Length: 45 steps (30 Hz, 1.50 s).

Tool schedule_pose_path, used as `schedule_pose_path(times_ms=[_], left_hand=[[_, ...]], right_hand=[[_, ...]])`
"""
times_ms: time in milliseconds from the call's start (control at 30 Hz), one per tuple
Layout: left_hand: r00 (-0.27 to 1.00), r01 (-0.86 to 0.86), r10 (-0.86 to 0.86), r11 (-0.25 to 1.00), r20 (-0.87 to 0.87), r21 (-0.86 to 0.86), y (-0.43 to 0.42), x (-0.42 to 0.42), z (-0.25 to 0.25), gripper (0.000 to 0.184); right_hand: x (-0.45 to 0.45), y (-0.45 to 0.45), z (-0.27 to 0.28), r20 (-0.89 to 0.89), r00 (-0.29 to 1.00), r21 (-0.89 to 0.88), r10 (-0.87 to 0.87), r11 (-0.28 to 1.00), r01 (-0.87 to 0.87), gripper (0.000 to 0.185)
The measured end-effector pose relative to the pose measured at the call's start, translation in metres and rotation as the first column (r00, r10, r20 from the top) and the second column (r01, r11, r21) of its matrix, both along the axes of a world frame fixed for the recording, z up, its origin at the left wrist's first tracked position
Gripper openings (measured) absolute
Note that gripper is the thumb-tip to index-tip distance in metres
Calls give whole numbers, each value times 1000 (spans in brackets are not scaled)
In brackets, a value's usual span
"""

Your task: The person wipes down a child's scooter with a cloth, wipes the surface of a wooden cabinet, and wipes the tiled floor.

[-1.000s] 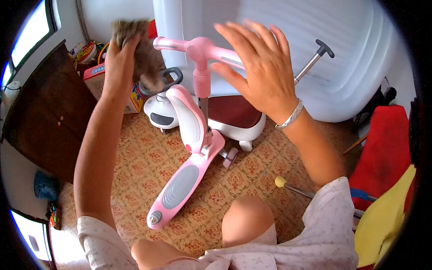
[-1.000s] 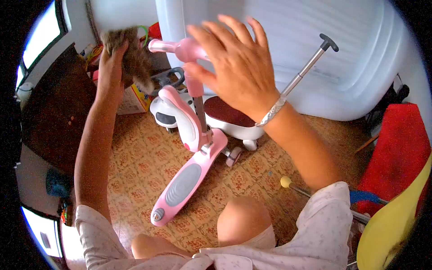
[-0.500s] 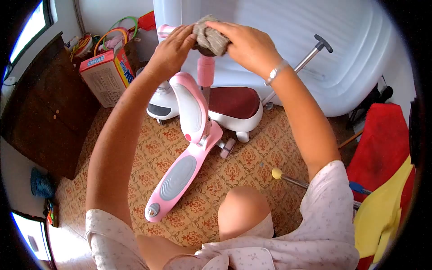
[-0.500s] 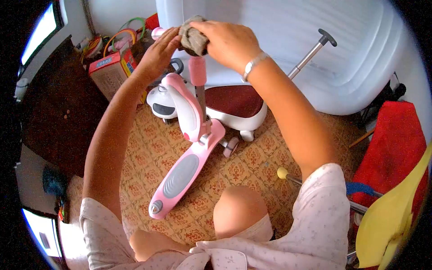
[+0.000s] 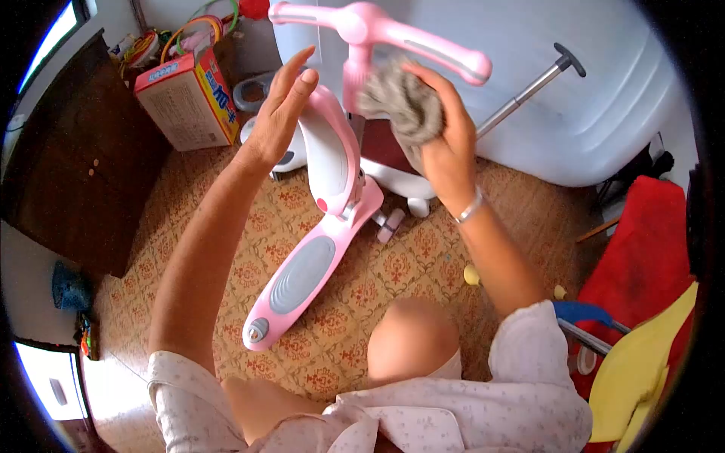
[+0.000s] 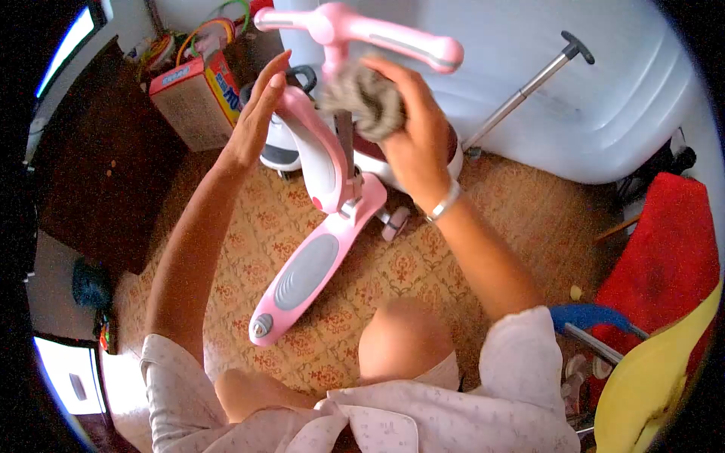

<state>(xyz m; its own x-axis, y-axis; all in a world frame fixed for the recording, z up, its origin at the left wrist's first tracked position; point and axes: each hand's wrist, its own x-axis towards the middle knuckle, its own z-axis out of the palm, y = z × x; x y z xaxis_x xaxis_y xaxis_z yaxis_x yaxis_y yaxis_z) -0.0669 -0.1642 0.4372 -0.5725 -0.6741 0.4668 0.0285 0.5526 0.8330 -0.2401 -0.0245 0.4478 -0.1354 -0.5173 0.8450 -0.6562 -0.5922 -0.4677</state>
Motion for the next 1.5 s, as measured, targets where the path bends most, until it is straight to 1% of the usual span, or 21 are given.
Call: schedule_pose_path(times_ms=[100,167,233,267,367,433,467,533,600,633,733,767,867,933,1000,1067,1167,1233,1300,1467,1500], left_hand=[[974,182,-169,980,-150,81,-16,-5,-38,74],[964,228,-185,945,-190,236,1,-5,-19,47],[943,280,-211,920,-258,274,6,-2,-17,39],[993,111,-109,992,-40,53,9,0,-16,44],[994,103,-93,975,-60,199,8,5,-16,52],[1000,17,-14,979,-16,202,7,5,-19,54],[1000,21,-20,990,-4,136,5,5,-20,52],[1000,5,-6,995,15,97,9,7,-14,49],[999,21,-18,990,-27,139,11,5,-22,47],[999,16,-11,990,-40,142,11,4,-23,49],[1000,10,-8,987,-14,159,5,5,-28,53],[1000,-11,12,987,0,161,7,5,-27,50],[997,-19,25,995,-69,95,6,6,-31,47],[1000,-8,7,996,9,93,0,13,-33,53],[1000,-7,6,998,19,63,1,18,-33,55],[998,29,-38,984,49,177,10,22,-23,57],[998,58,-61,986,10,157,14,28,-23,53],[992,103,-105,994,-64,-43,-2,48,-60,68],[990,-96,103,993,-92,76,7,76,-73,79],[804,-515,285,774,523,370,45,236,-202,65],[837,-474,261,785,481,399,55,278,-255,61]], right_hand=[[30,-19,-25,53,967,124,248,960,-253,60],[41,-30,-64,-234,971,-14,48,998,-53,45],[38,-28,-73,-215,976,-44,46,997,-56,39],[37,-22,-78,-208,977,-44,46,997,-56,39],[21,8,-102,-169,985,58,38,998,-29,34],[4,21,-140,184,972,406,143,890,-208,31],[-7,24,-149,179,974,401,141,893,-203,31],[-14,25,-155,693,720,357,-35,884,-302,27],[-29,5,-124,605,784,120,140,957,-263,44],[-30,-3,-91,348,933,51,92,992,-117,52],[-19,-58,-46,213,946,-101,245,968,-228,58],[-6,-80,-61,396,876,-120,275,961,-248,54],[8,-83,-89,300,921,-100,250,968,-231,47],[2,-85,-154,495,854,197,161,936,-290,39],[6,-70,-216,391,918,342,-72,937,-73,39],[4,-49,-220,459,882,536,-111,826,-175,43],[-6,-60,-242,471,873,515,-125,843,-157,45],[-4,-59,-235,499,858,512,-119,840,-181,42],[-2,-57,-236,821,552,361,-144,881,-307,36],[-17,-9,-296,412,720,713,-558,690,127,44],[-21,1,-308,401,731,716,-553,687,127,44]])
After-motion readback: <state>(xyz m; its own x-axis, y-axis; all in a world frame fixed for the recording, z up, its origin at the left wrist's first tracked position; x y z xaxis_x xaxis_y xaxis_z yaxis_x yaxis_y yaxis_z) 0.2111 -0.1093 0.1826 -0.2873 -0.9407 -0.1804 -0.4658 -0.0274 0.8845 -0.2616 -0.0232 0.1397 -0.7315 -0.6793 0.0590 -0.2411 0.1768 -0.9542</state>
